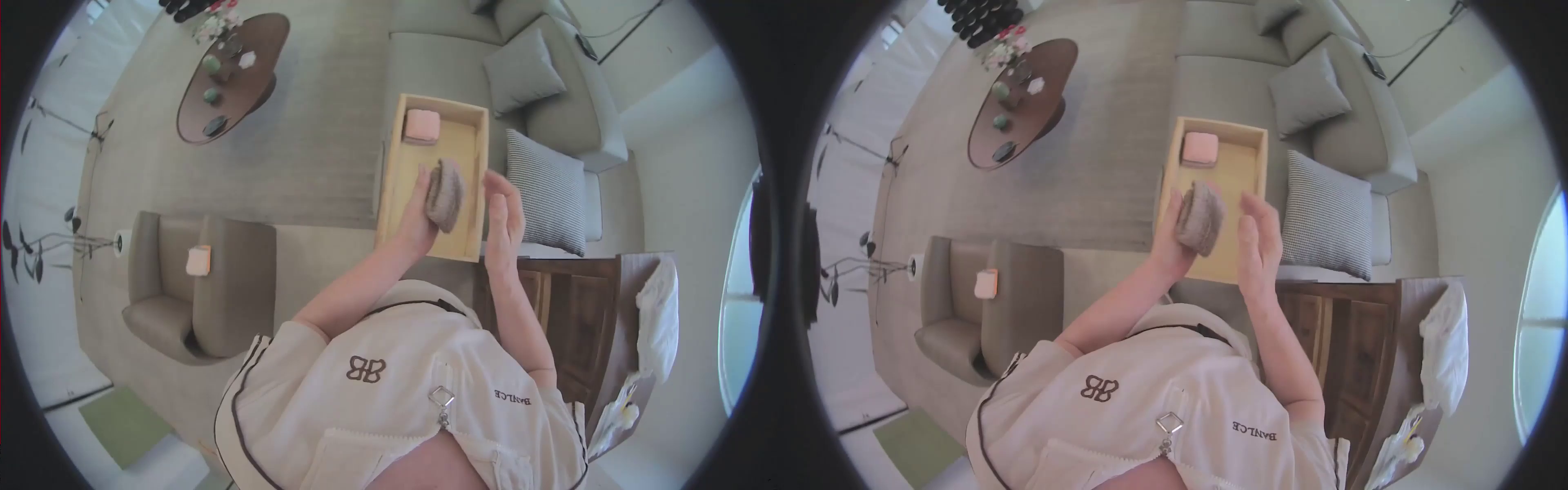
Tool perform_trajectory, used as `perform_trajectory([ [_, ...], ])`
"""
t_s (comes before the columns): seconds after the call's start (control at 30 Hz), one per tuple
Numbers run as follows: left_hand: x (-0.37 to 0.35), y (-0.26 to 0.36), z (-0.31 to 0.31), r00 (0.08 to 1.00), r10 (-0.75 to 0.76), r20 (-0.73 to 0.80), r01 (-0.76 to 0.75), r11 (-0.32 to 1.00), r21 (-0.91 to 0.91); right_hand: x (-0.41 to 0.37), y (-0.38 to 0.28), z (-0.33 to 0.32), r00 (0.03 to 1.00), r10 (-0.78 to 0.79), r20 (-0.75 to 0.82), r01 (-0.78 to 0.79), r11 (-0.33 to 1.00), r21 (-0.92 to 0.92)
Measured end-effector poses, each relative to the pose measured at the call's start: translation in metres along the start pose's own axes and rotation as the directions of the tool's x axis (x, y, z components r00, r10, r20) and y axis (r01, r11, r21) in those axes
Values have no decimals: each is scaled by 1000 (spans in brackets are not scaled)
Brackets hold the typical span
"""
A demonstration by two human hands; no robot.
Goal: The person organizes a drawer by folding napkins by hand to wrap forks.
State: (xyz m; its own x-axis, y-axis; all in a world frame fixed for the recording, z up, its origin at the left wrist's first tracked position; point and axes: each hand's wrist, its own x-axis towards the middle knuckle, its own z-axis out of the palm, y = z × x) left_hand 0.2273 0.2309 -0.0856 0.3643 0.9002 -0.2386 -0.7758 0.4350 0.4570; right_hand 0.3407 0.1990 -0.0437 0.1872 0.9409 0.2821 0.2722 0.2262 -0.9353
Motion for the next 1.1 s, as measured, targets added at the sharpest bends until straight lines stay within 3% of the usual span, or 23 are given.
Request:
perform_trajectory([
  [0.03,-3,3,4,980,200,-16,-189,948,257,-2,-1,5,990,120,80,-126,990,64],
  [0.07,-4,5,8,924,382,21,-341,797,499,-4,-2,10,959,233,161,-253,960,117],
  [0.1,-7,6,7,886,460,54,-395,690,607,-5,-2,14,935,290,204,-321,937,139],
  [0.2,-13,2,-3,908,414,67,-355,672,650,-3,-3,18,871,438,221,-470,874,121],
  [0.3,-11,2,-14,919,314,-240,-204,897,393,-6,6,16,954,294,57,-296,955,33],
  [0.33,-4,-2,-33,996,64,-56,-66,998,-18,-7,13,15,997,45,67,-40,997,-65],
  [0.37,3,-6,-52,972,-100,215,178,907,-382,-10,20,13,974,-204,102,218,963,-157],
  [0.4,5,-7,-60,923,-137,361,320,794,-517,-11,21,10,939,-320,128,341,919,-197],
  [0.47,2,-2,-53,947,-266,178,320,770,-553,-10,13,2,843,-186,504,280,953,-116],
  [0.5,0,-2,-51,942,-309,132,328,762,-558,-11,7,-3,801,-147,581,253,962,-105],
  [0.6,1,-4,-48,957,-249,147,289,857,-427,-2,-19,-14,860,-76,504,88,996,1],
  [0.67,-9,-9,-33,956,-242,167,289,878,-382,3,-20,-11,897,-250,365,333,925,-184],
  [0.7,-9,-19,-16,952,-249,178,299,883,-363,2,-18,-9,898,-297,323,382,892,-241],
  [0.73,-6,-38,10,985,127,113,-66,900,-431,-1,-14,-3,888,-301,349,394,888,-238],
  [0.77,-5,-57,35,877,479,31,-411,782,-469,-5,-10,3,879,-303,369,404,884,-236],
  [0.8,-6,-65,43,773,634,-12,-559,672,-485,-6,-6,6,872,-307,381,415,878,-241],
  [0.87,-10,-51,15,967,235,100,-211,956,-204,-5,4,13,838,-279,469,396,902,-172],
  [0.9,-11,-46,0,989,111,101,-99,988,-123,-8,9,13,833,-262,487,379,911,-159],
  [0.97,-4,-33,-28,954,-273,125,300,883,-360,-13,14,11,961,-99,259,109,994,-27],
  [1.0,3,-24,-40,922,-360,141,385,825,-413,-11,18,13,977,-48,207,44,999,21],
  [1.1,26,-8,-62,928,-314,202,373,770,-518,-10,32,12,978,205,-44,-200,976,88],
])
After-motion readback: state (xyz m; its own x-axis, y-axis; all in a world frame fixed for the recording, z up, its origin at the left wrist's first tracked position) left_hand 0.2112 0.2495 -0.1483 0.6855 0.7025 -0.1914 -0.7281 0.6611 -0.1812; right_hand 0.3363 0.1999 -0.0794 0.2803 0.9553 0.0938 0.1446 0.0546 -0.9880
